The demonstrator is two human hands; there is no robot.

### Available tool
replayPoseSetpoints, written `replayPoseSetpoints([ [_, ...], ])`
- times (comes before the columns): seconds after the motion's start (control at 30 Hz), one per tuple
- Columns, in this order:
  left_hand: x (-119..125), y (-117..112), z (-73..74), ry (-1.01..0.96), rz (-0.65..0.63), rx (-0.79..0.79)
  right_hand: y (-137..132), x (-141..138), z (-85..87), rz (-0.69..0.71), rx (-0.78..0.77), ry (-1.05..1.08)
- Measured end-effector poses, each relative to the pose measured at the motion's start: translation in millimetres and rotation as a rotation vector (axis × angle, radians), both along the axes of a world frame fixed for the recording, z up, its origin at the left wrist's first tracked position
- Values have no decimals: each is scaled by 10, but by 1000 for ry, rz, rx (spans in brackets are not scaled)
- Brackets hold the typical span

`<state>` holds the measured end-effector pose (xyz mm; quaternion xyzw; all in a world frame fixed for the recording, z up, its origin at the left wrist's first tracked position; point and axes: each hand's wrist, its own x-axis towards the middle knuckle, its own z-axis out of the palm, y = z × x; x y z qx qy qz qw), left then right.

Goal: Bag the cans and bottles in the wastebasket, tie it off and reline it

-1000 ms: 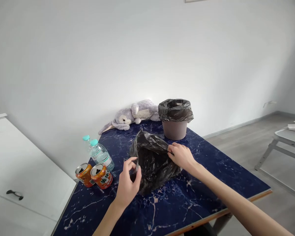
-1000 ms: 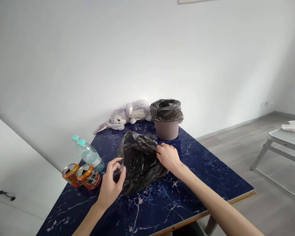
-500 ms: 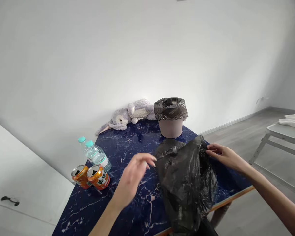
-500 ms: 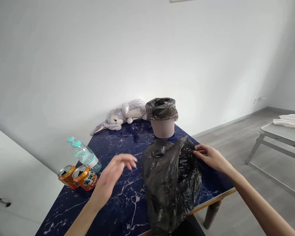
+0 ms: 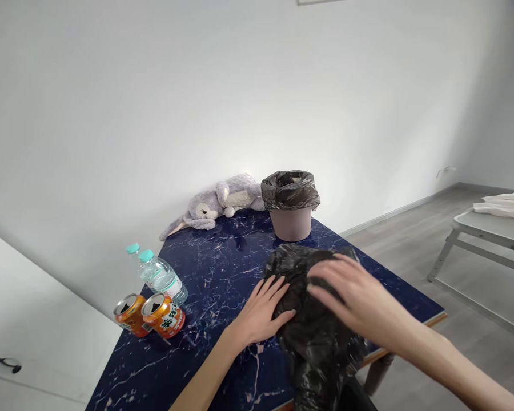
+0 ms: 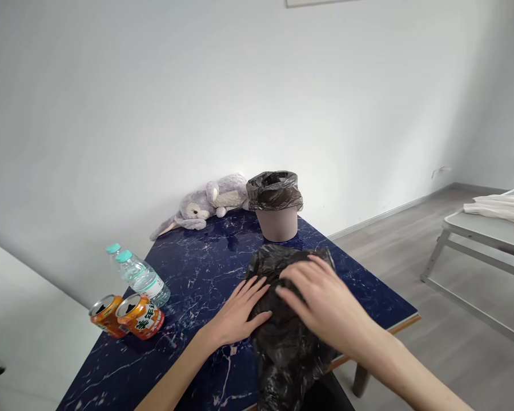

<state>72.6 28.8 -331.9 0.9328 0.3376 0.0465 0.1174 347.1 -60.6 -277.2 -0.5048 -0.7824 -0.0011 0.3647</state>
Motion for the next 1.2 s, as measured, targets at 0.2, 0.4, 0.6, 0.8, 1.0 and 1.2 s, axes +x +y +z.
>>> replayPoseSetpoints([
  [0.2,-517,-28,49,-71,351,429,167,-77,-395,-33,-225,-306],
  [0.4,-711,207,34,-164,450,422,191,-59,-261,-213,-363,-221],
  [0.6,-763,364,-272,16,528,199,384,-284,-541,-9,-593,287],
  [0.8,-798,331,-316,-22,609,229,592,-540,-360,146,-685,969],
  [1.0,-856,362,-377,-81,631,229,420,-298,414,156,-303,1126],
  [1.2,-870,383,-474,-195,637,336,232,196,349,-85,-44,576],
])
